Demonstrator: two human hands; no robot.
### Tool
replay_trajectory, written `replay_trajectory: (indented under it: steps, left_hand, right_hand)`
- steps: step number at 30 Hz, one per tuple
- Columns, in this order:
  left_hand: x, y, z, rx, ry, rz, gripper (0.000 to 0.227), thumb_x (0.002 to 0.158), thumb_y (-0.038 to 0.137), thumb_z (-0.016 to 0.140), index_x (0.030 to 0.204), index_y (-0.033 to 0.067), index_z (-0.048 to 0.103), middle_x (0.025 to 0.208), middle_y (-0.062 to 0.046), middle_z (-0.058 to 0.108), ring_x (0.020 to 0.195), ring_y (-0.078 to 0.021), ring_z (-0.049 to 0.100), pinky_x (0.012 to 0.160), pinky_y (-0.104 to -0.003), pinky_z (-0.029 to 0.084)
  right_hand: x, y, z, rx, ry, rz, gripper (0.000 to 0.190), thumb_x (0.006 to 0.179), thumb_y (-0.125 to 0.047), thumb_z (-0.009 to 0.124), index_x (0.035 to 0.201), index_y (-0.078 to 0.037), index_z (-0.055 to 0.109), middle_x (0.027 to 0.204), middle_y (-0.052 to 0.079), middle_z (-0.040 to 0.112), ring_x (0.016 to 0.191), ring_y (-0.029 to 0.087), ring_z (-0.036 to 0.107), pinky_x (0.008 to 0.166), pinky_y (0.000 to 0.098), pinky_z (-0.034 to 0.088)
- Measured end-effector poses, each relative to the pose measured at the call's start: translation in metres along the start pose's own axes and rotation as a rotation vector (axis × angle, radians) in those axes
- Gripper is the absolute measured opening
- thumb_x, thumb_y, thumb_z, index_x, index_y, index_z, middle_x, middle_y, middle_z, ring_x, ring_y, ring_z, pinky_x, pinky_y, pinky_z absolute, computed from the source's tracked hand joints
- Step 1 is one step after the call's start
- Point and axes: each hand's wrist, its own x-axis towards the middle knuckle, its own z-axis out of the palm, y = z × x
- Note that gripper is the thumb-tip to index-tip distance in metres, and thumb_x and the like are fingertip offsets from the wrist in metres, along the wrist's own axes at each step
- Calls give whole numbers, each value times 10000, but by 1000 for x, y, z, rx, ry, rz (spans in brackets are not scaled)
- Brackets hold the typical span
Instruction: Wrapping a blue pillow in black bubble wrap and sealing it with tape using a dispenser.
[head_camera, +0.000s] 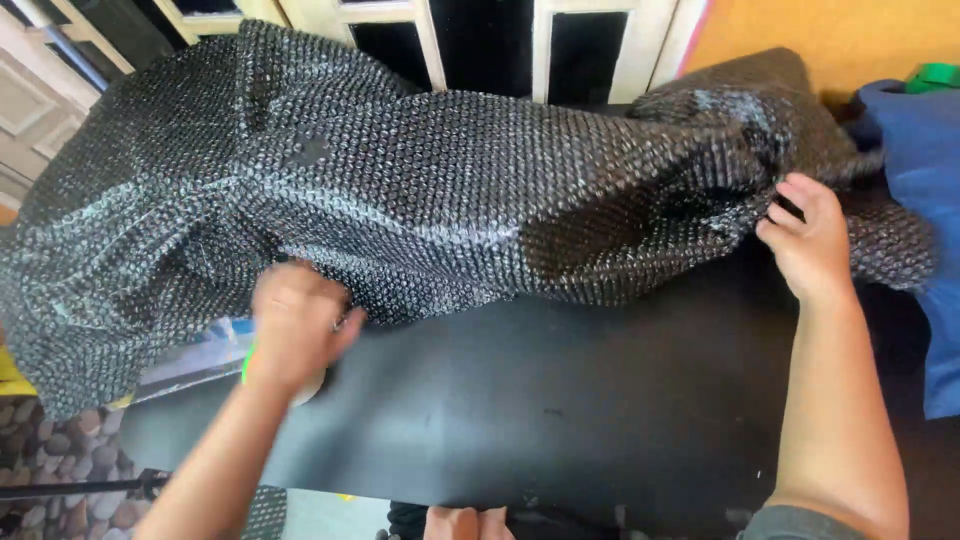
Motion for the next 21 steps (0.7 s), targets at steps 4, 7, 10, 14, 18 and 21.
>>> replay_trajectory:
  steps: [4, 7, 10, 14, 18, 21]
  left_hand:
    - [-45, 31, 83, 5, -3, 187, 537, 823, 419, 642, 1322, 227, 596, 1333, -96, 611, 1237, -296, 586, 1037, -479, 470]
    - [-55, 32, 122, 135, -178, 80, 728, 856, 415, 645, 1543, 290, 440, 1410, 32, 600, 1286, -220, 565, 927, -384, 501]
    - [-50, 22, 122, 191, -244, 106, 595, 931, 245, 481, 1525, 280, 500, 963, 79, 691, 1033, -196, 620, 987, -433, 453]
    - [-45, -10, 63, -227, -62, -76, 142, 782, 139, 578, 854, 110, 696, 764, -106, 602, 778, -380, 600, 745, -499, 464]
    - [-134, -93, 69, -512, 78, -491, 357, 872, -21, 547, 1151, -16, 770, 1276, -284, 707, 1276, -414, 633, 1130, -481, 455]
    - [-104, -73, -30, -353, -442, -638, 404, 961, 299, 416, 1077, 101, 748, 932, -232, 742, 958, -430, 676, 764, -506, 464]
  right_hand:
    - [-21, 0, 4, -297, -61, -163, 582, 861, 166, 572, 1425, 37, 508, 1439, 265, 472, 1325, 444, 541, 1082, 464, 472]
    - [-17, 35, -3, -806, 19, -539, 505, 820, 55, 744, 1303, -91, 757, 1275, 146, 723, 1173, 350, 642, 1098, 437, 467]
    - [-13, 33, -3, -1002, 170, -712, 313, 920, -17, 722, 1181, -157, 825, 1102, 6, 772, 1033, 285, 636, 958, 399, 518]
    - [-3, 4, -21, -1206, 150, -465, 282, 963, -178, 601, 1177, -163, 784, 1068, 84, 767, 1189, 319, 660, 1193, 548, 334]
    - [-21, -115, -8, -1144, -431, 337, 418, 895, -345, 399, 1057, -196, 754, 1226, 176, 736, 1119, 461, 663, 858, 508, 510]
    - [-43, -112, 10, -935, -689, 568, 477, 784, -371, 581, 1042, -74, 850, 1198, 109, 794, 1022, 256, 688, 932, 362, 510]
